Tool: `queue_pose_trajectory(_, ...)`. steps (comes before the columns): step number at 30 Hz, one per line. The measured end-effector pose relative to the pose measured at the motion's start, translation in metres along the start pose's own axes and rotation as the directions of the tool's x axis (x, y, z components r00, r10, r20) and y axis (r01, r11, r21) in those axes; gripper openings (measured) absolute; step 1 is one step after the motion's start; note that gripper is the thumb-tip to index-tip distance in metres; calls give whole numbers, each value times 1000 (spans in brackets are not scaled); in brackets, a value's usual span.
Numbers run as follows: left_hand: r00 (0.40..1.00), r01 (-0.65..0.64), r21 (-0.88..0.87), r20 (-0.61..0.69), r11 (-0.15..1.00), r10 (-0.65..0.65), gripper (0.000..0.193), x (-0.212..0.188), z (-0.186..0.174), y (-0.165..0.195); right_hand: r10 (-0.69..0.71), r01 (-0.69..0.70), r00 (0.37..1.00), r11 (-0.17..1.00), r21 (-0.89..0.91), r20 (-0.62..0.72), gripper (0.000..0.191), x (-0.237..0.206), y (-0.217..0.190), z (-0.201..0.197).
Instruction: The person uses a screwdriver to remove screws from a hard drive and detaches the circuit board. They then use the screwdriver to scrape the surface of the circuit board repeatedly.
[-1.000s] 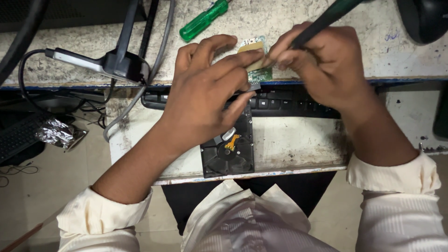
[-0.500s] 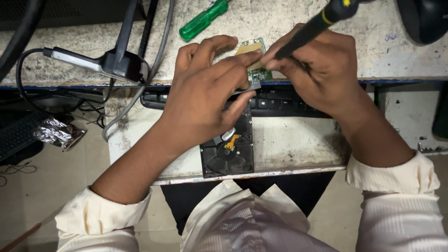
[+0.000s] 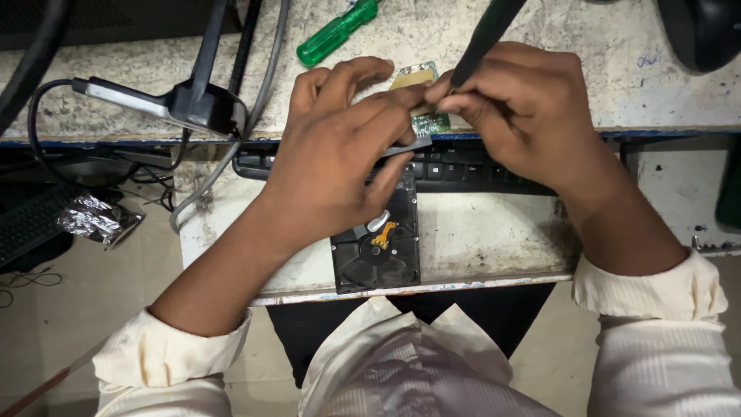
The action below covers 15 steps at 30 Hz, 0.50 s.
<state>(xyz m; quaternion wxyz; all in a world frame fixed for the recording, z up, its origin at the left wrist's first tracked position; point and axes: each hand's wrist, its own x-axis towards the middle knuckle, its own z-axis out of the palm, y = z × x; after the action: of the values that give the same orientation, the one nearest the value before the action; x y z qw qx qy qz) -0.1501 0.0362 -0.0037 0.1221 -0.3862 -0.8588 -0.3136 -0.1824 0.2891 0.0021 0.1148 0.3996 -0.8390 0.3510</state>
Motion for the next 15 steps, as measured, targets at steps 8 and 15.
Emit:
queue_pose_trajectory(8, 1000, 20, -24, 1, 1000, -20, 32, 2, 0, 2, -73, 73, 997, 996, -42, -10, 11, 8, -10, 0)
queue_pose_trajectory(15, 1000, 27, -21, 6, 999, -27, 39, 4, -2, 3, -53, 53, 999, 998, -43, 9, 15, 7, -10, -1)
